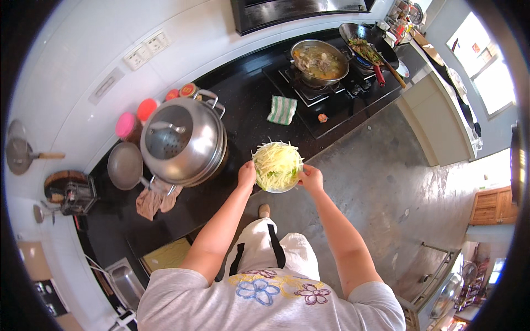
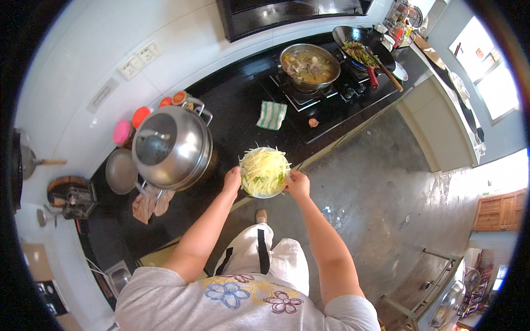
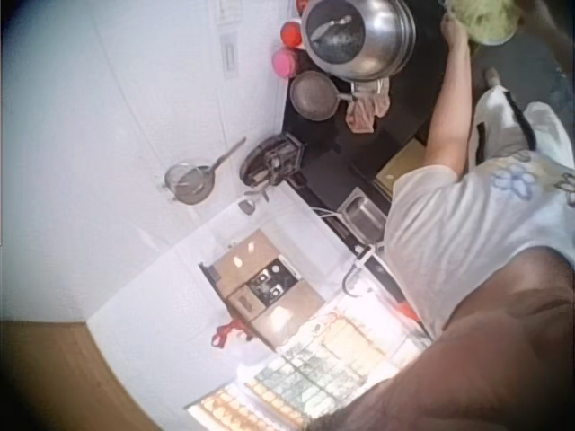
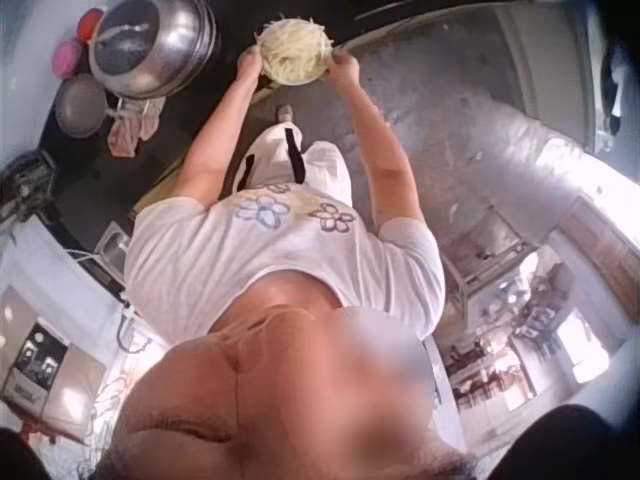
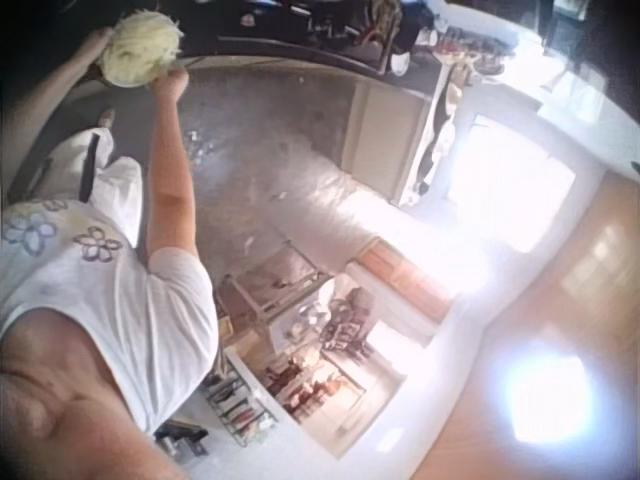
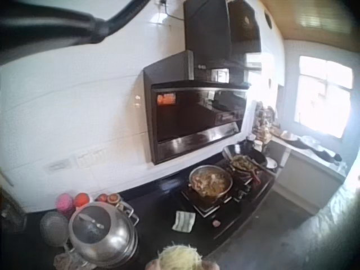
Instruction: The person washes shredded vegetables in a colander under running water, then transfers them to a bowl. They stir-fry meat and vegetables in a wok using a spatula, add water from a plate, and stir a pot of soup. The person cleans the countertop with a cloth and handles various containers and ingredients.
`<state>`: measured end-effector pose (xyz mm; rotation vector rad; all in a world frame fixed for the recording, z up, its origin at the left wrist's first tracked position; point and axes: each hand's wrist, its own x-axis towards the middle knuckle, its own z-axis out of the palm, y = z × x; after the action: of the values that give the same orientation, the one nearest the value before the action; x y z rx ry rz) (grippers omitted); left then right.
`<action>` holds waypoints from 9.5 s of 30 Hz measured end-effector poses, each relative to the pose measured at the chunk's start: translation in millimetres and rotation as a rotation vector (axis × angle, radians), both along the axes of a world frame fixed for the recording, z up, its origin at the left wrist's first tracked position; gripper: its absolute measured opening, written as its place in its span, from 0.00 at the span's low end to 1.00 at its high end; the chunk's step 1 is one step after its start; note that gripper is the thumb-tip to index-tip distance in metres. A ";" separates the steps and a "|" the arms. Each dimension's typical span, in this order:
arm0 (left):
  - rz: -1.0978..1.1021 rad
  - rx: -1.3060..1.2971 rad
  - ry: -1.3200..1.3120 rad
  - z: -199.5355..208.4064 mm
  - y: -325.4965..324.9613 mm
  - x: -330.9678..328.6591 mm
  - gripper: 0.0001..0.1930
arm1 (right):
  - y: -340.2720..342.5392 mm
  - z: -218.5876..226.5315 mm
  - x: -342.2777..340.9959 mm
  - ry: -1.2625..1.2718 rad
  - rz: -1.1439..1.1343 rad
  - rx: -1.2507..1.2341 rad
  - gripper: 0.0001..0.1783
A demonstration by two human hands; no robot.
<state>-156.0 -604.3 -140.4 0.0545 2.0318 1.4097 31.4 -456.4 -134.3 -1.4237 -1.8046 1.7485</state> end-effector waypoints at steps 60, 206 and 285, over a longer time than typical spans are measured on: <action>-0.361 -0.184 0.329 143.3 626.1 124.7 0.22 | 845.9 352.1 26.2 0.121 0.252 1.091 0.14; -0.254 -0.191 0.621 139.9 609.0 154.5 0.25 | 776.0 264.8 -23.9 0.564 0.593 1.170 0.10; -0.322 -0.117 0.538 77.0 579.9 128.4 0.24 | 639.3 285.5 72.1 0.329 0.826 1.234 0.04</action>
<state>-27.6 -24.4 -63.5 0.7471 2.3893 1.1485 103.6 182.9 151.2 0.1042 -2.6078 0.5736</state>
